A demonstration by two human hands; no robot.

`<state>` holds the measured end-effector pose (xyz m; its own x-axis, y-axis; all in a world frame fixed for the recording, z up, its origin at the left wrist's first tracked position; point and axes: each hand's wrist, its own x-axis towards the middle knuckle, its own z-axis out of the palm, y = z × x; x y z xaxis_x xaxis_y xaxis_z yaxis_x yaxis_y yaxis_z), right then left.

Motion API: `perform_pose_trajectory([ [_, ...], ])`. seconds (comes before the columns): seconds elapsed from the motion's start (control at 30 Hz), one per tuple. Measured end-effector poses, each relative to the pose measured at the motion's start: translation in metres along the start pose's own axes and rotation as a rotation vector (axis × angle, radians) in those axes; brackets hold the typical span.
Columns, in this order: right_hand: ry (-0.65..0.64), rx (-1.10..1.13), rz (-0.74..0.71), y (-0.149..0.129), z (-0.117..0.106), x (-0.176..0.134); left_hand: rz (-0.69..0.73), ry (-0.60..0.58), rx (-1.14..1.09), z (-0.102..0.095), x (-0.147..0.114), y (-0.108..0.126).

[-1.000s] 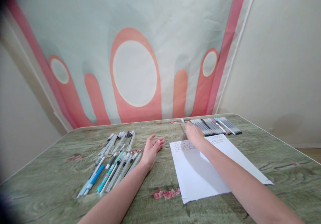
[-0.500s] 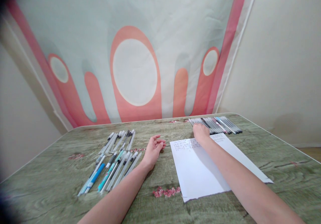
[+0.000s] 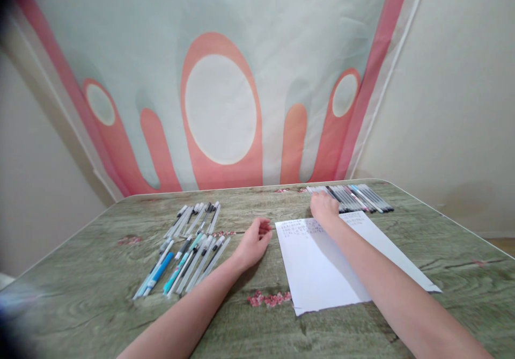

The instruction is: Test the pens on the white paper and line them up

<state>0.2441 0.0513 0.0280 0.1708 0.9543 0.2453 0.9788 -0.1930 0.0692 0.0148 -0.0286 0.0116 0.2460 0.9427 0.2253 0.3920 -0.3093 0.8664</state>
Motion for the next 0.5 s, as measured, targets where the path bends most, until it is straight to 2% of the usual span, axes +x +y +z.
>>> perform_pose_trajectory([
  [0.1, 0.031, -0.005, -0.042, -0.003, -0.004, -0.004, 0.127, -0.140, 0.499, -0.007, -0.015, 0.031],
  [0.13, 0.041, -0.002, -0.054, -0.004, -0.005, -0.005, 0.101, -0.197, 0.662, -0.011, -0.018, 0.042],
  [0.2, 0.036, 0.011, -0.068, -0.008, -0.011, -0.005, -0.062, -0.333, 0.901, -0.023, -0.021, 0.062],
  [0.23, 0.026, 0.021, -0.076, -0.010, -0.014, -0.006, -0.145, -0.383, 0.967, -0.031, -0.021, 0.069],
  [0.3, 0.007, 0.058, -0.109, -0.014, -0.022, -0.007, -0.248, -0.386, 1.060, -0.053, -0.017, 0.077],
  [0.43, 0.020, 0.225, -0.299, -0.024, -0.041, -0.016, -0.290, -0.282, 1.088, -0.107, -0.005, 0.071],
  [0.5, -0.007, 0.319, -0.441, -0.032, -0.052, -0.027, -0.314, -0.307, 1.061, -0.126, -0.001, 0.063],
])
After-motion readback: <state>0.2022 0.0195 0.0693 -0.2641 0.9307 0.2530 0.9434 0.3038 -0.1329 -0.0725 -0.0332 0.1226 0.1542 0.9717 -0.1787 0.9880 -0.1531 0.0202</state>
